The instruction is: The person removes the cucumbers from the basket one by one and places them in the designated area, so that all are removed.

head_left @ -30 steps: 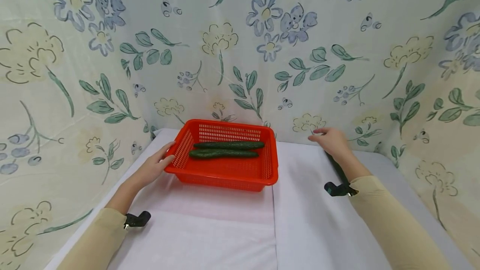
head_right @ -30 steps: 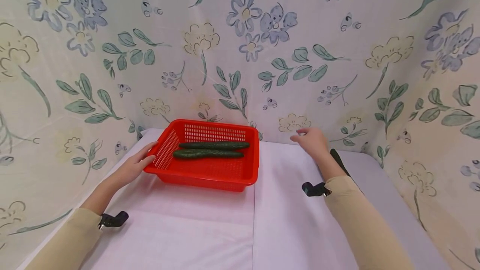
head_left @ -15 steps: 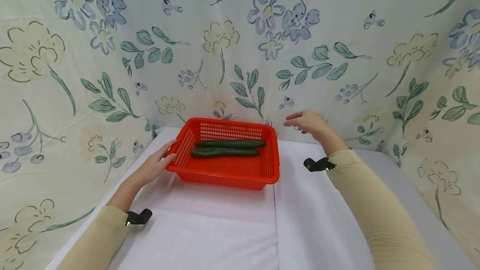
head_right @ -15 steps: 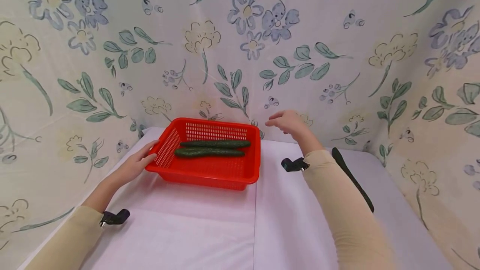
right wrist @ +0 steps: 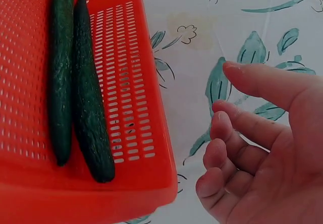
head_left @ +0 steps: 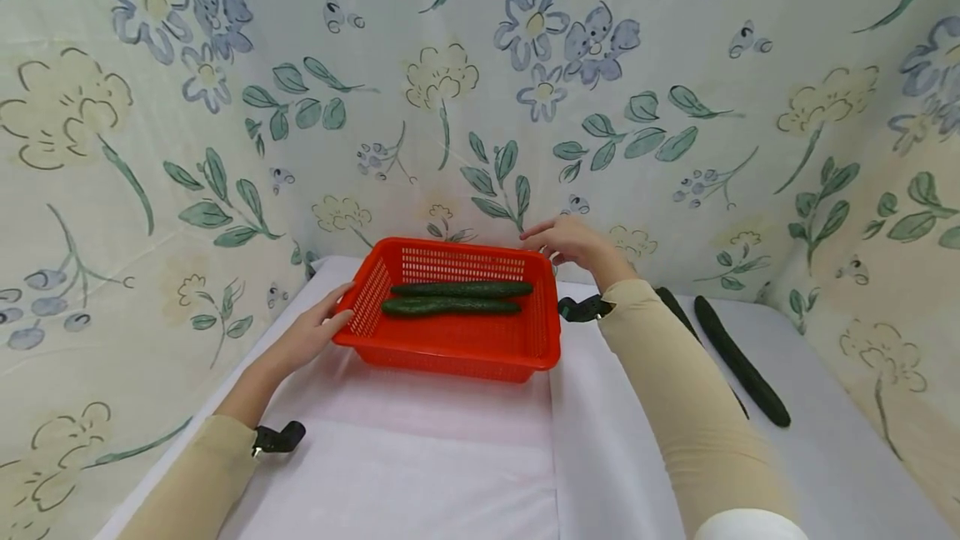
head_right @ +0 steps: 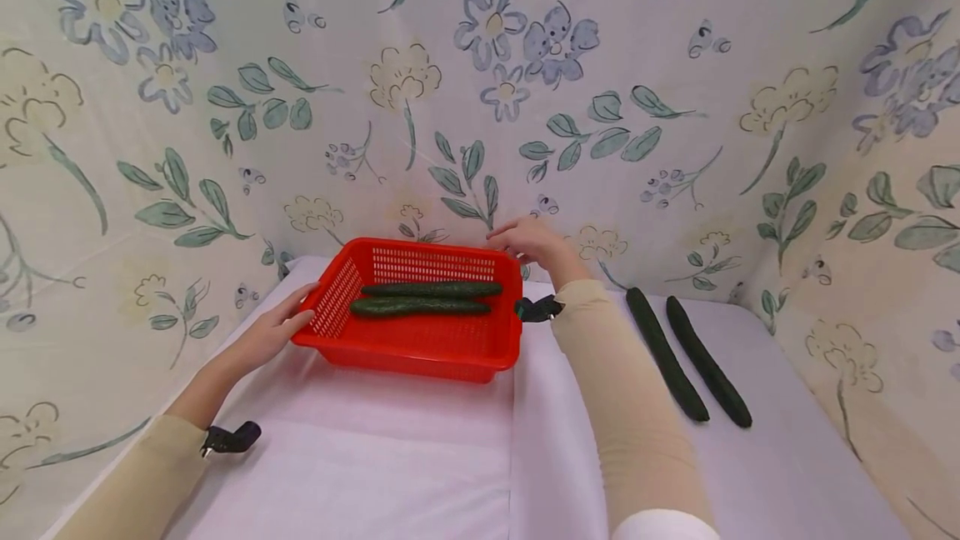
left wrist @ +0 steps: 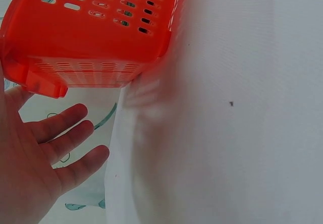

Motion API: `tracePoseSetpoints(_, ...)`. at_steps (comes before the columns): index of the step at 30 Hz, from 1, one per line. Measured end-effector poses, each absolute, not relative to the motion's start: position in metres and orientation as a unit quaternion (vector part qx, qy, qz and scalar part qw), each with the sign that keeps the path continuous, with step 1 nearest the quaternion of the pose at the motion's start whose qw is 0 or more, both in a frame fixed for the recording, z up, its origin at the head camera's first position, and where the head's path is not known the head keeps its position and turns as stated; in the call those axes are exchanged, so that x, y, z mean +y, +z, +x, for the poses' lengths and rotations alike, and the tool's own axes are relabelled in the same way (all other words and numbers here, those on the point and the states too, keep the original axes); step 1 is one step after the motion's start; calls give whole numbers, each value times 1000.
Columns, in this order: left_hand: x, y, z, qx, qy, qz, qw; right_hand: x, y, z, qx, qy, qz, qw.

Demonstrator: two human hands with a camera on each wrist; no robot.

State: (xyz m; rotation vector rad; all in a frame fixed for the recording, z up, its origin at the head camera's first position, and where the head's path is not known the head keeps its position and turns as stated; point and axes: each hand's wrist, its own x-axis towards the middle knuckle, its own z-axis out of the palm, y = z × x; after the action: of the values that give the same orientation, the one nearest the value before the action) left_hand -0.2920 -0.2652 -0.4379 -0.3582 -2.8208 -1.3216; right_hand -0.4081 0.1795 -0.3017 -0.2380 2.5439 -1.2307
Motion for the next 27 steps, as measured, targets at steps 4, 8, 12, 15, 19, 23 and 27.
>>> tracePoseSetpoints(4, -266, -439, -292, -900, -419, -118, 6, 164, -307, -415, 868, -455, -83, 180)
tracePoseSetpoints(8, -267, -440, -293, -901, -417, -119, 11, 148, -313, -421, 861, -465, -73, 193)
tracePoseSetpoints(12, -266, -440, -295, -903, -413, -121, 15, 133, -320, -425, 850, -482, -66, 204)
tracePoseSetpoints(15, -266, -439, -297, -904, -409, -124, 21, 123, -328, -426, 841, -492, -68, 215)
tracePoseSetpoints(19, -266, -437, -297, -904, -407, -126, 30, 114, -338, -426, 830, -503, -70, 231)
tracePoseSetpoints(23, -266, -435, -296, -905, -409, -117, 33, 105, -348, -426, 816, -520, -71, 241)
tracePoseSetpoints(27, -266, -434, -295, -904, -411, -112, 35, 98, -358, -427, 816, -515, -65, 254)
